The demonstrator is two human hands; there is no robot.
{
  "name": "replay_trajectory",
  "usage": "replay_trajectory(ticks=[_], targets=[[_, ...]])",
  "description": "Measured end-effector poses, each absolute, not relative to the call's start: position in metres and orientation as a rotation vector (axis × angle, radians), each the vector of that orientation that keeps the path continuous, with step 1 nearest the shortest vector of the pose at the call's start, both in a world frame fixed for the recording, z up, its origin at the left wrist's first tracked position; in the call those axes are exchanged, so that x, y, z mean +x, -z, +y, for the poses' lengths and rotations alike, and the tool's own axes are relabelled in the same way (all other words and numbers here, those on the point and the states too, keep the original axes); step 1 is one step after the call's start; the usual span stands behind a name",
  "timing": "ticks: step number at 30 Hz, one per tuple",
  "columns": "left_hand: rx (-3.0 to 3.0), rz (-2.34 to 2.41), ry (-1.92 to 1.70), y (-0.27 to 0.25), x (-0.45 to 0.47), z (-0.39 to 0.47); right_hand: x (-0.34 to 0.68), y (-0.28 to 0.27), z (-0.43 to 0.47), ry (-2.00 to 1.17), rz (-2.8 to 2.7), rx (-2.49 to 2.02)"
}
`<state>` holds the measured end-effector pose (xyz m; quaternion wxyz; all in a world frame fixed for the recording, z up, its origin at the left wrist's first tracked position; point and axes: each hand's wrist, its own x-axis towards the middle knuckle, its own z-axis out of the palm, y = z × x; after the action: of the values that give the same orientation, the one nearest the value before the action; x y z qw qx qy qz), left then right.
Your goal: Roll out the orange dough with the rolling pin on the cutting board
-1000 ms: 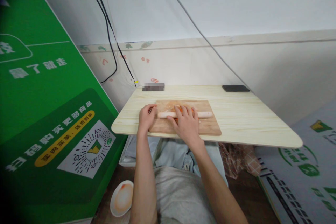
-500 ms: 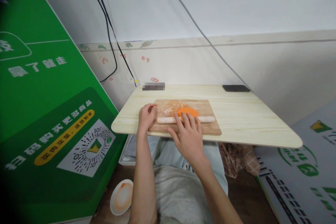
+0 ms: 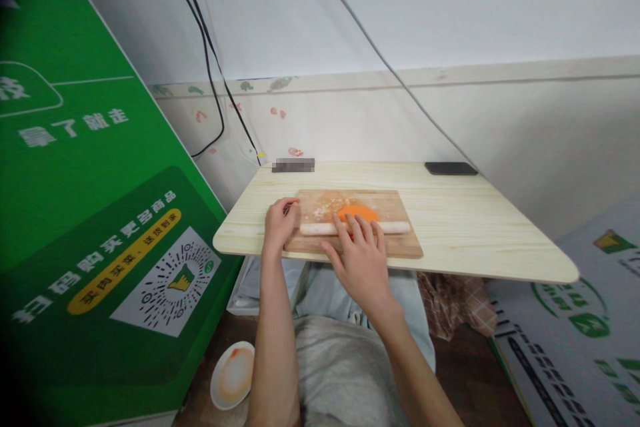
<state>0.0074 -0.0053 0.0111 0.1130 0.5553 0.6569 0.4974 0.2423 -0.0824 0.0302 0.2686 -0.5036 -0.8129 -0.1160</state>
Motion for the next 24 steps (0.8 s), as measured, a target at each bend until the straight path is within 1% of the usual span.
replay_trajectory(ticks=[4,12,20,24], targets=[[1.623,1.917,-1.464,-0.010,0.007,-0.005,0.245,-0.025,-0.091,0.319,-2.205,-1.334],[1.630,1.935,-1.450,-0.012,0.007,-0.007,0.227,-0.032,-0.040,0.264,-2.197,-1.399],[1.614,1.917,-1.458,-0.012,0.007,-0.007,0.237,-0.028,-0.077,0.293,-2.178,-1.374],[1.621,1.914,-1.465,-0.013,0.007,-0.007,0.232,-0.032,-0.061,0.281,-2.207,-1.398]])
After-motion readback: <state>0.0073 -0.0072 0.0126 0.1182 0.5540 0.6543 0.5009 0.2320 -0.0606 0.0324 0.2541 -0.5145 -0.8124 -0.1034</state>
